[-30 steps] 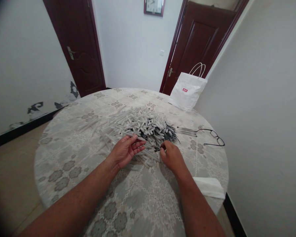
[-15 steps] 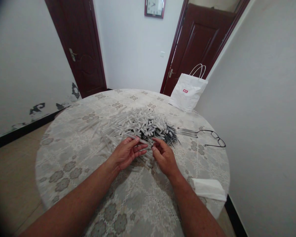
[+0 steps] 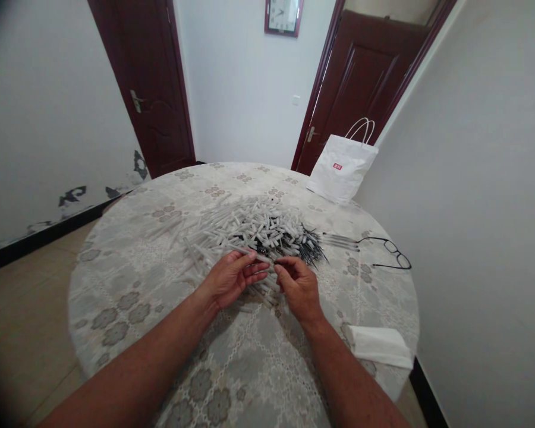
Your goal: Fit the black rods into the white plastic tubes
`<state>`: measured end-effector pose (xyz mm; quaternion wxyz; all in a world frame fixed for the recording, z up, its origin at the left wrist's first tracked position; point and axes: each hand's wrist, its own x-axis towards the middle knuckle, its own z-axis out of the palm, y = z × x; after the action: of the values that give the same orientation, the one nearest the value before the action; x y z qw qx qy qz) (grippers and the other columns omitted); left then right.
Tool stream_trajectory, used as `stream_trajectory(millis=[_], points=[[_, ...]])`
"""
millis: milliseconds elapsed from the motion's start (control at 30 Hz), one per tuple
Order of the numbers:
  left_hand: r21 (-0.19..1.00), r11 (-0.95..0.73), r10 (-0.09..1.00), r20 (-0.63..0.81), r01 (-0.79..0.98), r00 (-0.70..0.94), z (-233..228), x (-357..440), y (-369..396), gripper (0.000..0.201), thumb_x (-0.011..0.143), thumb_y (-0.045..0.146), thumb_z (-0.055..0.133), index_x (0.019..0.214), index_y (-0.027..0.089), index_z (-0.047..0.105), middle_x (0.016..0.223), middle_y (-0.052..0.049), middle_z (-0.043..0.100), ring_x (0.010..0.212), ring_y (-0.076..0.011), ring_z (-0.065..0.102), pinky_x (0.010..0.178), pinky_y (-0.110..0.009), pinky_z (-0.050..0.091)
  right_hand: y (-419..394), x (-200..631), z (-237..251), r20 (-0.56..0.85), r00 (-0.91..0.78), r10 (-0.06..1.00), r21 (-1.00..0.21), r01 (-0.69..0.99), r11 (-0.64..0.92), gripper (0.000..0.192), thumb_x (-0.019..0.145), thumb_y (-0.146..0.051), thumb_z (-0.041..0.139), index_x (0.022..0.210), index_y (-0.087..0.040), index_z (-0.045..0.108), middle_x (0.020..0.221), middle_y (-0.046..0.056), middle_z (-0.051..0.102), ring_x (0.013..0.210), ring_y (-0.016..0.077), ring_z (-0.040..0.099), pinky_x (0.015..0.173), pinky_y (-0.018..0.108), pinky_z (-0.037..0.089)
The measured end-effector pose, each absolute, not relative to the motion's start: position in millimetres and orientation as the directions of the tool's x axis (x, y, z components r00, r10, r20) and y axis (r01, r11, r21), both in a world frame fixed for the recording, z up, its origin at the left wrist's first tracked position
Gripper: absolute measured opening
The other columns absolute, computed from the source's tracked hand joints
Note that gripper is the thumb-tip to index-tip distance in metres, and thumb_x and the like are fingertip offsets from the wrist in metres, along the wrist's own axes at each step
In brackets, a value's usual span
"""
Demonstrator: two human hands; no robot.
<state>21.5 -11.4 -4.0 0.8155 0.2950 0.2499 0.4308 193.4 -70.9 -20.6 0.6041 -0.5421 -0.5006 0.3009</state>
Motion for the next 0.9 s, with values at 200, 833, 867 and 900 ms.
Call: stream_trajectory(millis=[200, 833, 867, 900], points=[[0.706, 0.450, 0.850, -0.153, -0.547, 0.504, -1.1, 22.0, -13.8, 0.017, 0.086, 0.019, 0.072, 0.095, 0.014, 0.058, 0.093, -0.010, 0.075, 0.086, -0.0212, 0.075, 0.080, -0.036, 0.063, -69.6, 192.9, -23.3, 0.275, 0.291, 0.916, -0.958, 0.162, 0.237, 0.028, 0.083, -0.040, 0.075, 0.100, -0.019, 0.068, 0.064, -0.003, 0.062, 0.053, 0.0120, 0.055, 0.047, 0.023, 0.046], [0.758, 0.420, 0.845, -0.126, -0.499, 0.520, -3.4, 22.9, -14.9, 0.022, 0.081, 0.023, 0.078, 0.091, 0.015, 0.060, 0.093, -0.011, 0.076, 0.085, -0.0218, 0.076, 0.077, -0.034, 0.063, -73.2, 197.7, -24.1, 0.445, 0.228, 0.866, -0.796, 0.544, 0.266, 0.024, 0.094, -0.042, 0.061, 0.103, -0.021, 0.068, 0.082, 0.003, 0.067, 0.072, 0.0175, 0.062, 0.067, 0.028, 0.048], [0.757, 0.424, 0.841, -0.126, -0.497, 0.526, -3.8, 23.2, -14.9, 0.023, 0.081, 0.023, 0.079, 0.091, 0.015, 0.060, 0.092, -0.011, 0.076, 0.084, -0.0218, 0.076, 0.077, -0.034, 0.063, -73.2, 198.2, -23.6, 0.445, 0.216, 0.869, -0.781, 0.568, 0.258, 0.024, 0.095, -0.043, 0.059, 0.100, -0.020, 0.068, 0.079, 0.002, 0.066, 0.070, 0.0171, 0.061, 0.066, 0.028, 0.047], [0.756, 0.429, 0.837, -0.128, -0.494, 0.532, -4.2, 23.5, -15.1, 0.023, 0.081, 0.023, 0.079, 0.090, 0.015, 0.060, 0.091, -0.010, 0.076, 0.084, -0.0218, 0.076, 0.076, -0.033, 0.063, -73.2, 198.7, -23.1, 0.445, 0.202, 0.873, -0.765, 0.592, 0.253, 0.026, 0.097, -0.043, 0.056, 0.095, -0.020, 0.067, 0.075, 0.001, 0.064, 0.068, 0.0167, 0.059, 0.065, 0.027, 0.045]])
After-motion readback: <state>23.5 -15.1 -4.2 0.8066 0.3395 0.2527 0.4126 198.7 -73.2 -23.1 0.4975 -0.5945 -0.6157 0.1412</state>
